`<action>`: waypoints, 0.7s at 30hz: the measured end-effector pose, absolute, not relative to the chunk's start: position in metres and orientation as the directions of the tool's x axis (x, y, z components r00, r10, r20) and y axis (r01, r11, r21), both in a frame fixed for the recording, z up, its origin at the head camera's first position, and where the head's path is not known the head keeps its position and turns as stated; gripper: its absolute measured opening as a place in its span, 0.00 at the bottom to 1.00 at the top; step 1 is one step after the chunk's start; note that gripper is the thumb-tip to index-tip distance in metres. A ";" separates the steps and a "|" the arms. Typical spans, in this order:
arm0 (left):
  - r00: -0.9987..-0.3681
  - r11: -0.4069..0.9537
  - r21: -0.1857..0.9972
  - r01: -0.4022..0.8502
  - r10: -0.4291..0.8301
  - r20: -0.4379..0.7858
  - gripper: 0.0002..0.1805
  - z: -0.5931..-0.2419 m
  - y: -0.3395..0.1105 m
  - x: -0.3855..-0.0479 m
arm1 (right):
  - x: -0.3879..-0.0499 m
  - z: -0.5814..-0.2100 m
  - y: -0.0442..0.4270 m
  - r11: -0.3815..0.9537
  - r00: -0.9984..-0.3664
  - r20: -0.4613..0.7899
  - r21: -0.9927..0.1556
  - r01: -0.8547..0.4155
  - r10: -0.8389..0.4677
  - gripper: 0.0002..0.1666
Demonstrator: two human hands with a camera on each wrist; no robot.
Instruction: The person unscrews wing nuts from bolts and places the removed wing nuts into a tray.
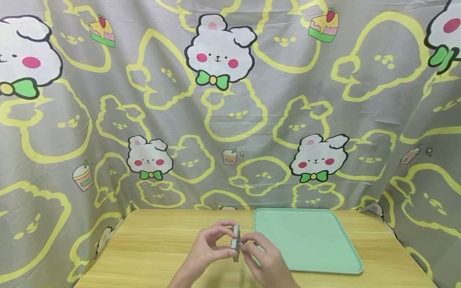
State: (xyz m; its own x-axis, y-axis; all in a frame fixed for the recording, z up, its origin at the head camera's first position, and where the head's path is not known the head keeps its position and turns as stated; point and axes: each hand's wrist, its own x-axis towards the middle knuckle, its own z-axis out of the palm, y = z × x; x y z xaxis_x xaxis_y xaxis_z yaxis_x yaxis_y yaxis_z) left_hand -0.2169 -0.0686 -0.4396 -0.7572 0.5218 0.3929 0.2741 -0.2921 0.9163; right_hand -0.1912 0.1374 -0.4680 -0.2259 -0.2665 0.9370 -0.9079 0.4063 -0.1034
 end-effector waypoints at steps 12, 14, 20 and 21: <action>-0.752 -0.302 0.910 0.283 0.519 0.407 0.19 -0.439 -0.069 -0.218 | -0.192 -0.466 0.137 0.405 -0.170 0.942 -0.041 -0.913 -0.288 0.09; -0.749 -0.299 0.906 0.298 0.515 0.416 0.18 -0.440 -0.069 -0.218 | -0.191 -0.467 0.138 0.386 -0.250 0.932 -0.136 -0.912 -0.262 0.05; -0.751 -0.267 0.903 0.336 0.503 0.428 0.18 -0.440 -0.068 -0.218 | -0.180 -0.461 0.140 0.270 -0.688 0.720 -0.647 -0.713 -0.093 0.18; -0.750 -0.266 0.902 0.339 0.502 0.430 0.18 -0.441 -0.068 -0.217 | -0.179 -0.459 0.140 0.233 -0.763 0.644 -0.734 -0.638 -0.062 0.16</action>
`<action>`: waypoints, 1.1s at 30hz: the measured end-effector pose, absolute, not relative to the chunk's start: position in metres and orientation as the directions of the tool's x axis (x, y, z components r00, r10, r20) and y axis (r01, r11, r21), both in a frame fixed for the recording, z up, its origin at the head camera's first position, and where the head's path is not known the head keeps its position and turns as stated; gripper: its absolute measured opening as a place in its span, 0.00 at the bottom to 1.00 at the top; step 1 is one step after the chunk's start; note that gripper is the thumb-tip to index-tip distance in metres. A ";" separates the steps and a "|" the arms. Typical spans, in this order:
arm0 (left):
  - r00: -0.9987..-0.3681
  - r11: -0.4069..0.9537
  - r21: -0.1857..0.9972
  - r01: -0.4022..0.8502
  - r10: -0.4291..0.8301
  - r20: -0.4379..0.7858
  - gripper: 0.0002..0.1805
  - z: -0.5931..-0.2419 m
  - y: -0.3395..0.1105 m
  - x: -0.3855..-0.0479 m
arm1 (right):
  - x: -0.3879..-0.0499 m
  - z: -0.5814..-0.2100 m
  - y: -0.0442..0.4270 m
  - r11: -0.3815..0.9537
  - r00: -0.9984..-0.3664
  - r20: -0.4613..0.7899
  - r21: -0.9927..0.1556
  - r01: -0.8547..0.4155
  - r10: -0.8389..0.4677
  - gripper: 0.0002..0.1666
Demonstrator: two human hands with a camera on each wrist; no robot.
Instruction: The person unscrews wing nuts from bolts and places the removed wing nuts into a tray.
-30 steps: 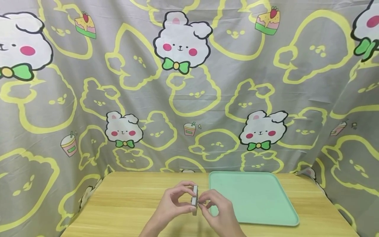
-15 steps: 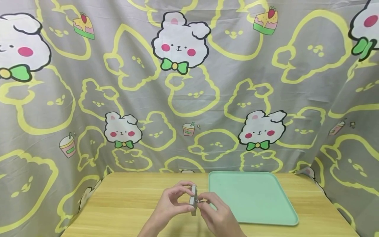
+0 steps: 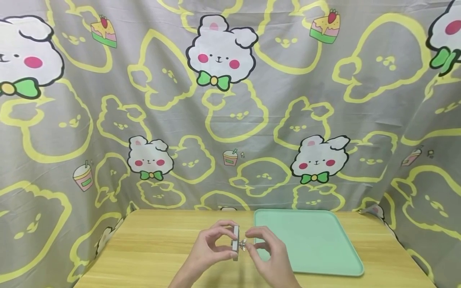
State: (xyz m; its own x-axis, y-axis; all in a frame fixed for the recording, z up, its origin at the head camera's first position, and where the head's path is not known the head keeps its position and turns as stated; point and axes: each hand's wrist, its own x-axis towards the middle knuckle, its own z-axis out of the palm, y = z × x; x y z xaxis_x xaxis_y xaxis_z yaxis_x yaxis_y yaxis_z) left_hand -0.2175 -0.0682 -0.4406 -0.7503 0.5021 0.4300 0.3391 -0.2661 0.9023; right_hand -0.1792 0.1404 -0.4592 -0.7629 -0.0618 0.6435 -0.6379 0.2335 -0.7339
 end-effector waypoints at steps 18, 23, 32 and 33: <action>-0.753 -0.205 0.919 0.338 0.527 0.394 0.16 -0.441 -0.065 -0.214 | -0.187 -0.456 0.157 -0.190 -0.951 -0.031 -0.977 0.093 -0.309 0.19; -0.749 -0.196 0.920 0.339 0.536 0.390 0.16 -0.442 -0.063 -0.213 | -0.186 -0.456 0.157 -0.208 -0.953 -0.058 -0.970 0.123 -0.296 0.19; -0.741 -0.208 0.917 0.341 0.540 0.399 0.16 -0.443 -0.062 -0.214 | -0.184 -0.452 0.155 -0.143 -0.969 -0.049 -0.986 0.086 -0.243 0.19; -0.741 -0.212 0.916 0.341 0.539 0.401 0.16 -0.443 -0.062 -0.214 | -0.184 -0.452 0.155 -0.130 -0.972 -0.034 -0.989 0.066 -0.233 0.19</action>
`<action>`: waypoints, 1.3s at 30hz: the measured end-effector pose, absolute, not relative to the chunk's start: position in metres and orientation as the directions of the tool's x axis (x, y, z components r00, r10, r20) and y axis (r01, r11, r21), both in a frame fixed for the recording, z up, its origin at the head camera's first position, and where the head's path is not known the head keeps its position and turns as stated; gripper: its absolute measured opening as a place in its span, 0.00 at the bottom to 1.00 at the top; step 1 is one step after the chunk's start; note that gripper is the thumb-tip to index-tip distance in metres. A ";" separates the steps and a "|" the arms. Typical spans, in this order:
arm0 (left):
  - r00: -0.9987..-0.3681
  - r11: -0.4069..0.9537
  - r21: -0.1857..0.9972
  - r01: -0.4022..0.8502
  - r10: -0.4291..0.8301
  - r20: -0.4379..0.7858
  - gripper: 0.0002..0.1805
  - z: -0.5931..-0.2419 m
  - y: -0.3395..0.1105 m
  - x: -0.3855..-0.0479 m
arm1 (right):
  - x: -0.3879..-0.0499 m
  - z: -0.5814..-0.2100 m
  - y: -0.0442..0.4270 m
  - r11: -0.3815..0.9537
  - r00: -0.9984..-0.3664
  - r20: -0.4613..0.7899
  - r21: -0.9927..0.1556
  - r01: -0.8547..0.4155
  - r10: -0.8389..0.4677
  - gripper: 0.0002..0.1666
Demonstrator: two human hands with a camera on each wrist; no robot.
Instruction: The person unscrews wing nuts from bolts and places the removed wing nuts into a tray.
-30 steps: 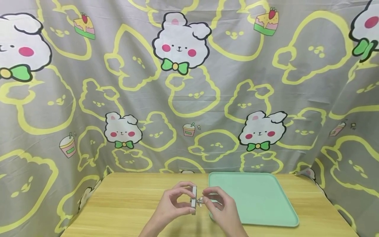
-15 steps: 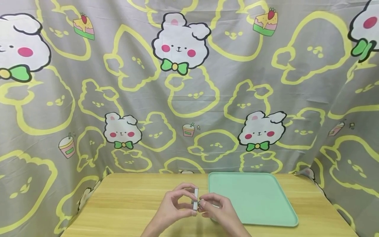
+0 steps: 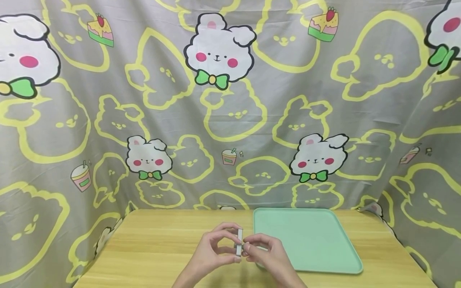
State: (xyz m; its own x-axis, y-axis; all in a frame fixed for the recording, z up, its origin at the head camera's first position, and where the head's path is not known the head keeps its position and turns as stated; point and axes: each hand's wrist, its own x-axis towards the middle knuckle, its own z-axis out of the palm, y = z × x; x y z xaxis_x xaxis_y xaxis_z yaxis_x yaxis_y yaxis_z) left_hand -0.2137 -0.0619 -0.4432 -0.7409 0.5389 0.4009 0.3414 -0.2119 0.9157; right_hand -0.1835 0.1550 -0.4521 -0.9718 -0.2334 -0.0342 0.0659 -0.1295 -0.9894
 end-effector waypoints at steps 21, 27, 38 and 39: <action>-0.738 -0.318 0.901 0.294 0.524 0.425 0.18 -0.442 -0.068 -0.216 | -0.178 -0.461 0.139 0.228 -0.666 0.728 -0.630 -0.743 -0.161 0.19; -0.746 -0.322 0.904 0.280 0.520 0.416 0.18 -0.441 -0.070 -0.217 | -0.186 -0.465 0.137 0.337 -0.404 0.892 -0.324 -0.884 -0.203 0.09; -0.759 -0.310 0.913 0.265 0.518 0.396 0.19 -0.440 -0.072 -0.217 | -0.185 -0.462 0.133 0.356 -0.246 0.942 -0.154 -0.922 -0.229 0.11; -0.760 -0.310 0.914 0.263 0.517 0.394 0.19 -0.440 -0.072 -0.217 | -0.185 -0.462 0.133 0.357 -0.246 0.942 -0.154 -0.921 -0.228 0.10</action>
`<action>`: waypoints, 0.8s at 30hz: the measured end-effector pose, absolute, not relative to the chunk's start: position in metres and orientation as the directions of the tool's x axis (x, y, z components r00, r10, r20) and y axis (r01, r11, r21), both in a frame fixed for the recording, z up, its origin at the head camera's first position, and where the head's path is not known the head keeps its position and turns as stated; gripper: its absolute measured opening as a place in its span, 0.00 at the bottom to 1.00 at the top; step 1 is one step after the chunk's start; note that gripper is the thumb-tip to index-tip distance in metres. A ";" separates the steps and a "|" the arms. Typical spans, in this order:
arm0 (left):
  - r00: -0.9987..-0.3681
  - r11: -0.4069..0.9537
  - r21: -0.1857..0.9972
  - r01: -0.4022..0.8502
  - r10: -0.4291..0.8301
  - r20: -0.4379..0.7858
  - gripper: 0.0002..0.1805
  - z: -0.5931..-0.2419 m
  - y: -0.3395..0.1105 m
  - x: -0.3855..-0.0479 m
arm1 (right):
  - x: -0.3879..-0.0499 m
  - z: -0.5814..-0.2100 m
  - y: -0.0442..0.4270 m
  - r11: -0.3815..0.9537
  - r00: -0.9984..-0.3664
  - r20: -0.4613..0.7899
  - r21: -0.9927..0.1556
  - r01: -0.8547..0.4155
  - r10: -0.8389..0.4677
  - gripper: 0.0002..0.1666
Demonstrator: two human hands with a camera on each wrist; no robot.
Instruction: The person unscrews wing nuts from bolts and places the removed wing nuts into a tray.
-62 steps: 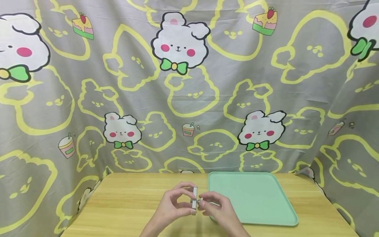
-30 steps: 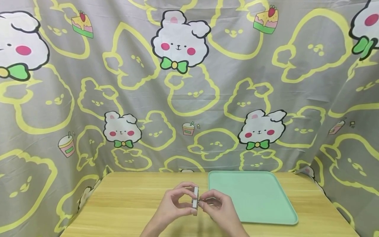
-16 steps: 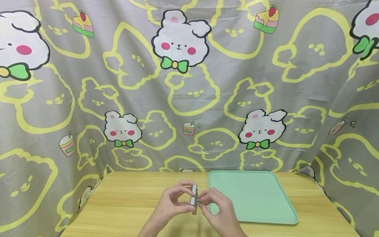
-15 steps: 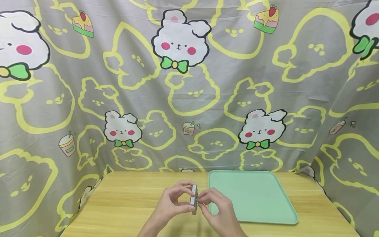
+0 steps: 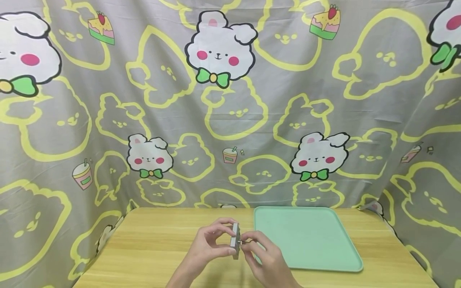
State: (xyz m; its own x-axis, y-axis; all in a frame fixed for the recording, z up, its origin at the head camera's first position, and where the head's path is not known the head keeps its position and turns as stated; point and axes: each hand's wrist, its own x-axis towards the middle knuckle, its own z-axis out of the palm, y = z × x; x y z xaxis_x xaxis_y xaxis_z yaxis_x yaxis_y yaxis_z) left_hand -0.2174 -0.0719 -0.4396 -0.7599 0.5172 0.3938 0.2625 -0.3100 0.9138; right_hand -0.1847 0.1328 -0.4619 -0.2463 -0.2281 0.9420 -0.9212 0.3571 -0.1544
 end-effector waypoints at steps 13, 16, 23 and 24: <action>-0.749 -0.305 0.904 0.298 0.512 0.420 0.19 -0.441 -0.070 -0.220 | -0.178 -0.456 0.144 0.146 -0.710 0.697 -0.695 -0.704 -0.103 0.24; -0.745 -0.284 0.905 0.316 0.516 0.422 0.18 -0.440 -0.069 -0.219 | -0.176 -0.451 0.144 0.073 -0.866 0.498 -0.863 -0.499 -0.034 0.15; -0.742 -0.238 0.904 0.356 0.516 0.428 0.16 -0.439 -0.068 -0.216 | -0.181 -0.449 0.148 -0.068 -0.994 0.062 -0.996 -0.056 -0.094 0.23; -0.744 -0.232 0.905 0.356 0.516 0.425 0.16 -0.439 -0.068 -0.216 | -0.181 -0.449 0.148 -0.085 -0.991 0.029 -0.996 -0.018 -0.131 0.25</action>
